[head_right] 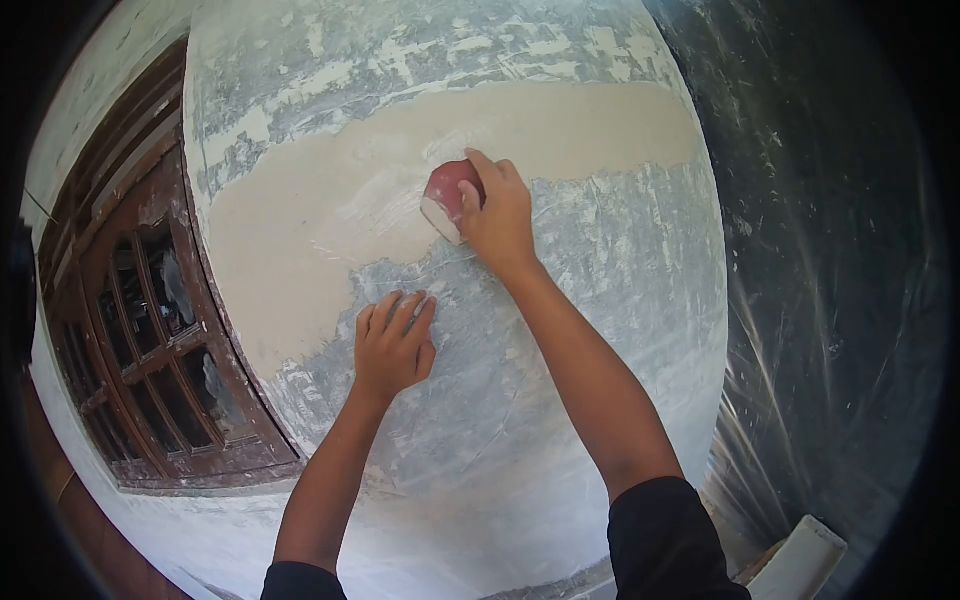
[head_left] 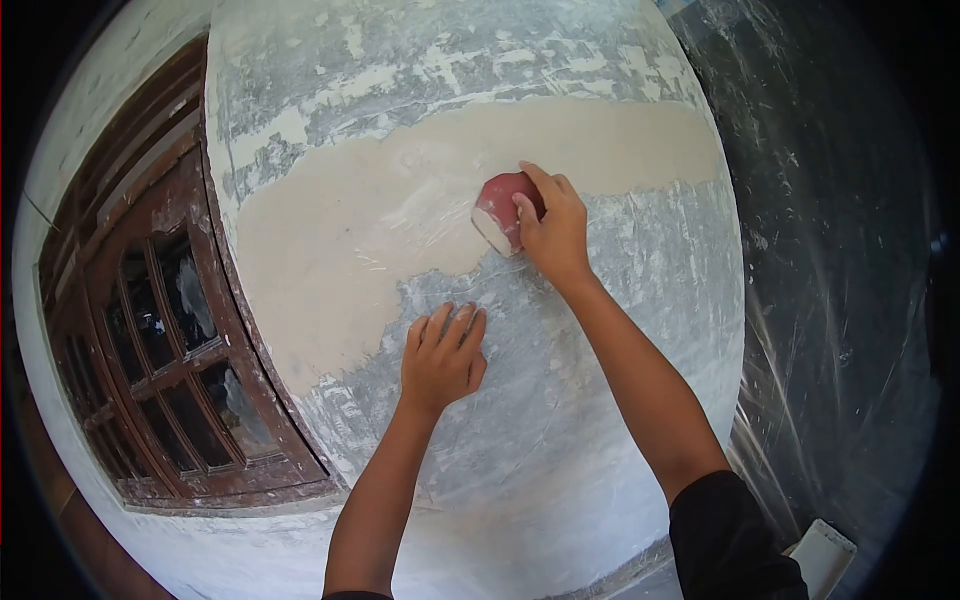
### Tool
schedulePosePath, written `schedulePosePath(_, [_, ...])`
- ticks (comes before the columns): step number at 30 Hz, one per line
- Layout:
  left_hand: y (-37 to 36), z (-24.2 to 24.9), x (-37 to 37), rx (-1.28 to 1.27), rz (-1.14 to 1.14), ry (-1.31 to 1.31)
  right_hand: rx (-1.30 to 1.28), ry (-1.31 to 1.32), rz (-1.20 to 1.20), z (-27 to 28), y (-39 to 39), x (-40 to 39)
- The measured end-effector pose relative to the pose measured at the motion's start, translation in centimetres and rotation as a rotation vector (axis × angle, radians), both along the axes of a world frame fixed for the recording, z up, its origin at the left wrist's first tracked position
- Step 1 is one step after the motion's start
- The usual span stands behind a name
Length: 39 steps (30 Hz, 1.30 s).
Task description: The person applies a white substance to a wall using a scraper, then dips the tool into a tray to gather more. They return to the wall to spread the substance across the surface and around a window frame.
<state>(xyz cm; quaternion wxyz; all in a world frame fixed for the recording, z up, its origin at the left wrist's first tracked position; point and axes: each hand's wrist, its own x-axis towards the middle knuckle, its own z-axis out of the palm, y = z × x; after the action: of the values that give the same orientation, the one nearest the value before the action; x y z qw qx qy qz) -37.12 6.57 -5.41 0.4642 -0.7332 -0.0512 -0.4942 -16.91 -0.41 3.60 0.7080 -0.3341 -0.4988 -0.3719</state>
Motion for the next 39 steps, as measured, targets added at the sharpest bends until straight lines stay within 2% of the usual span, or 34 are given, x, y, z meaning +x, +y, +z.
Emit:
schedulePosePath(2, [0.3, 0.0, 0.0, 0.011, 0.000, -0.009, 0.151, 0.224, -0.151, 0.2, -0.9, 3.6])
schedulePosePath(4, [0.4, 0.0, 0.1, 0.014, 0.014, -0.007, 0.247, 0.283, -0.153, 0.1, -2.0, 3.6])
schedulePosePath(7, [0.1, 0.0, 0.0, 0.000, 0.002, -0.004, 0.134, -0.005, 0.036, -0.8, -0.9, -0.7])
schedulePosePath(8, [-0.1, 0.1, 0.0, 0.001, 0.002, -0.008, 0.003, -0.050, 0.067, -0.9, -0.7, -1.8])
schedulePosePath(10, [-0.3, 0.3, -0.2, 0.022, 0.031, -0.014, -0.086, -0.070, 0.046, -0.6, -0.3, -1.4])
schedulePosePath(14, [0.2, 0.1, 0.0, 0.011, 0.008, 0.002, 0.174, 0.287, -0.185, -0.1, -1.2, 5.2])
schedulePosePath(16, [0.1, 0.2, 0.0, 0.019, -0.001, 0.010, 0.213, 0.282, -0.133, -0.2, -2.3, 4.4])
schedulePosePath(20, [0.0, 0.7, 0.6, 0.009, 0.007, 0.035, 0.007, -0.005, 0.051, -0.6, -1.4, -0.8])
schedulePosePath(23, [-0.7, 1.4, 2.0, 0.040, -0.038, 0.117, -0.076, -0.046, 0.050, -0.2, -0.1, -1.0])
schedulePosePath(24, [-1.0, 1.4, 2.8, 0.020, -0.058, 0.115, -0.075, -0.046, 0.049, 0.1, 0.1, 0.2])
schedulePosePath(26, [-1.0, 0.9, 3.5, -0.005, -0.075, 0.115, 0.090, 0.142, -0.095, 0.6, 0.1, 4.0])
schedulePosePath(29, [-0.8, 0.4, 4.5, 0.024, -0.013, 0.132, 0.217, 0.297, -0.190, 0.8, -1.7, 7.3])
schedulePosePath(30, [-1.1, 0.5, 4.4, -0.010, -0.012, 0.101, 0.218, 0.300, -0.197, 0.7, -2.2, 6.8])
schedulePosePath(35, [-0.9, 0.4, 4.2, -0.041, 0.007, 0.106, 0.025, -0.136, 0.112, 0.5, -1.0, 0.1])
schedulePosePath(38, [-1.0, 0.5, 4.1, -0.041, 0.002, 0.103, 0.051, -0.053, -0.023, 1.4, -0.1, 2.8])
schedulePosePath(39, [-1.0, 0.5, 4.1, -0.040, -0.001, 0.099, 0.113, 0.054, -0.075, 1.8, -0.1, 4.6])
